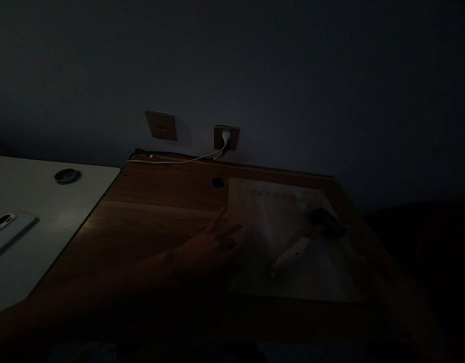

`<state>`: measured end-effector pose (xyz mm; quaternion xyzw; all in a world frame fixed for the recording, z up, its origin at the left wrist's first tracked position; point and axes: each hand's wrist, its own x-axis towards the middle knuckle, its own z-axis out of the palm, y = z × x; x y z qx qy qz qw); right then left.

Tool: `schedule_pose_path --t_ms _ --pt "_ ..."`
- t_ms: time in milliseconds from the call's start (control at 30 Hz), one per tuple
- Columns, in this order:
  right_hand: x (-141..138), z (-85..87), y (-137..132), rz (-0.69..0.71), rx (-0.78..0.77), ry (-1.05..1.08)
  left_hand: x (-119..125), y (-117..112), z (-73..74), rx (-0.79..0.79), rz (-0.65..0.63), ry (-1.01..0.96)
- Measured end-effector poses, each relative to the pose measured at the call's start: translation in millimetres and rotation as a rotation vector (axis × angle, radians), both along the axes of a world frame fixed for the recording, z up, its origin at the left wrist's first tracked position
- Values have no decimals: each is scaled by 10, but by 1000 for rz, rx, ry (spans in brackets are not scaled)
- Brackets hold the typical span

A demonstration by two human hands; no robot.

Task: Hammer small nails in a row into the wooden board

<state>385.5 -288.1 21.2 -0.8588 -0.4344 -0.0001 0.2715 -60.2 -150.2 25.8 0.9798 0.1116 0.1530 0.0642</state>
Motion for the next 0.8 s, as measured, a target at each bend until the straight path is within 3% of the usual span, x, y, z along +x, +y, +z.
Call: schedule_pose_path --t_ms 33,200,367,467,633,800 --pt "-155 -9 13 -29 -25 77 -187 -32 42 -21 47 8" --pt "-816 -43 112 134 -92 191 -1051 -225 119 -36 278 29" --pt "-1295 -37 339 239 -92 139 -1560 -351 87 -16 402 55" --pt "-1515 -45 579 366 -13 162 -1609 -360 89 11 428 47" --pt "-1714 -112 936 641 -4 206 -1453 -189 109 11 457 68" --pt "-1686 -120 1046 685 -11 199 -1278 225 100 -40 507 -17"
